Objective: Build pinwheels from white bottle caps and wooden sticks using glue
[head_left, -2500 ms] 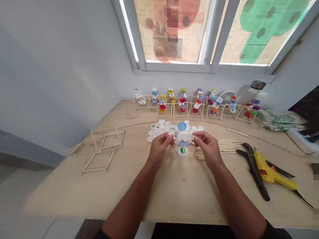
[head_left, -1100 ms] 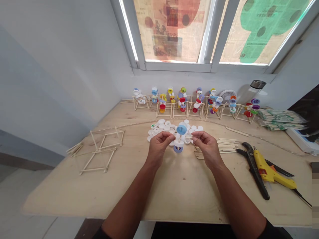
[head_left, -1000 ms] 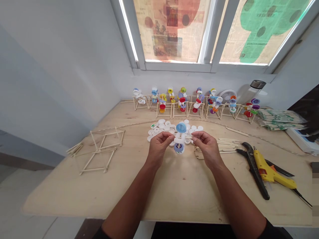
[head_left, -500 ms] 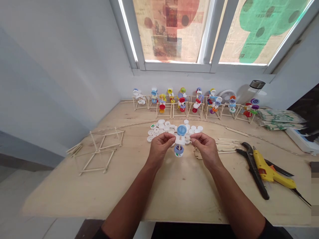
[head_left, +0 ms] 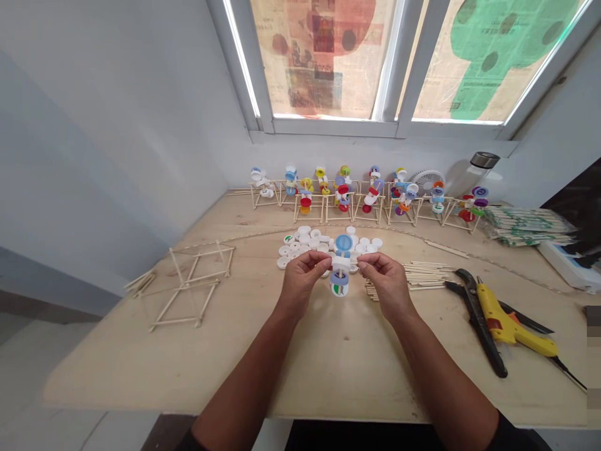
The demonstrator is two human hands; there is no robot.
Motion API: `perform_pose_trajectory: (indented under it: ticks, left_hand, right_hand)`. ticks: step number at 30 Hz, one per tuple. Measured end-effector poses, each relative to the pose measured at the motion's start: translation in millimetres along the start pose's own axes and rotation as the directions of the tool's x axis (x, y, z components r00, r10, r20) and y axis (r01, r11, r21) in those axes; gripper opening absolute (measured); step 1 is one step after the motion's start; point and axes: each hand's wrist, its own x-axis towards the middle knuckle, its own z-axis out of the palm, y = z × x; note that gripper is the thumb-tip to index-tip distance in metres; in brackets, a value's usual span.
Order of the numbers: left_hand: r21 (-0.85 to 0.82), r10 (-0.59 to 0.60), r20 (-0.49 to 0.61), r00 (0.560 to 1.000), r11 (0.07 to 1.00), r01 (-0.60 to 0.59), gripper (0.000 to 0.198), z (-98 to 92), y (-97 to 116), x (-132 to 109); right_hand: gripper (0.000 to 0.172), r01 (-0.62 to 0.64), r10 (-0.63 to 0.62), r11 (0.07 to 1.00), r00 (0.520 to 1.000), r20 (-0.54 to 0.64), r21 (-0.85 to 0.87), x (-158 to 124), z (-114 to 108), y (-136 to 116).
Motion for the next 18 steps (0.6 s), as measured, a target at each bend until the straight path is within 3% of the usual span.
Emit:
perform_pose_trajectory:
  ticks: [6,18]
  left_hand:
    - [-0.008,0.002,-0.041,0.999,1.000,-0.002,0.022,-2.2,0.0,2.1]
    - [0.130,0.015,-0.014,1.000,0.991,-0.013,0.020,-1.5,4.5,0.0]
  right_hand:
    - [0.018,0.009,-0.010,1.000,1.000,-0.029,-0.016,2.6,-2.9,1.7]
    - [0.018,-0.012,0.011,1.000,0.998,-0.064,-0.008,5.9,-7.1,2.2]
